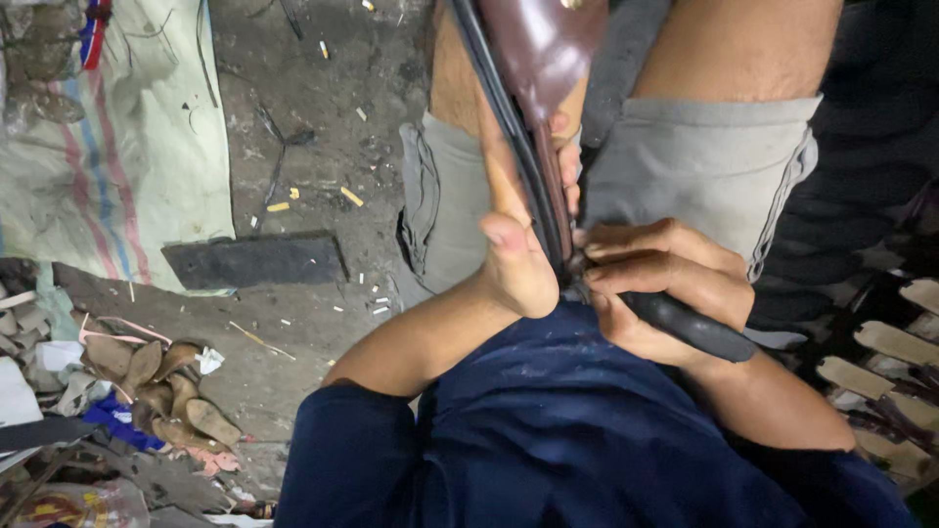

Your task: The person assembles brown slide sandals by attaching black soles to the upper straps. They use a handheld grinding machine to smooth the edges of the soles and then press them onto the sandals by hand.

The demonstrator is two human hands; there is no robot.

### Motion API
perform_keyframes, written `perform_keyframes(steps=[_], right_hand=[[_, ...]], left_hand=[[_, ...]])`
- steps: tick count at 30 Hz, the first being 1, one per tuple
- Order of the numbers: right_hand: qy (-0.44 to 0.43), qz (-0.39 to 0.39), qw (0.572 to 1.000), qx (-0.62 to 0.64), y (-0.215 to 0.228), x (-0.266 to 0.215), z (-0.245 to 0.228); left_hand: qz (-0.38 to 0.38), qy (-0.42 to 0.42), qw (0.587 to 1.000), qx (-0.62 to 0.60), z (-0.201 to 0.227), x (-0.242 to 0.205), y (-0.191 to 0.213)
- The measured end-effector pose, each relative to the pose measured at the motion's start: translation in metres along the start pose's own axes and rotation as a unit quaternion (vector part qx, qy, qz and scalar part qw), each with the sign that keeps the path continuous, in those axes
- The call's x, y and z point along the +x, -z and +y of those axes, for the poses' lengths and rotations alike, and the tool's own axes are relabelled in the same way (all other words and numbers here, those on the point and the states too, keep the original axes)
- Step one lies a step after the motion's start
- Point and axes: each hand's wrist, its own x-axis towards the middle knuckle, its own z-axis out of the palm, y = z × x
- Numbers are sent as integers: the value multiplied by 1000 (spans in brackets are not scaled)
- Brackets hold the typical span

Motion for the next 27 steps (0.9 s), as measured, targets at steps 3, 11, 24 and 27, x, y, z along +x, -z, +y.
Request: perform_keyframes(steps=[3,11,24,27], right_hand=[[-42,-12,999,-20,2,3,-2],[-84,-14,995,-53,3,30,-5],[-67,-3,998,-12,9,62,14],[-94,-46,992,65,21,64,23]], left_hand=[[-11,-4,999,29,-4,7,3],[-59,-34,995,72,-1,20,3],[-58,-61,942,324,-2,9,13],[-72,-78,963,247,5,0,7]])
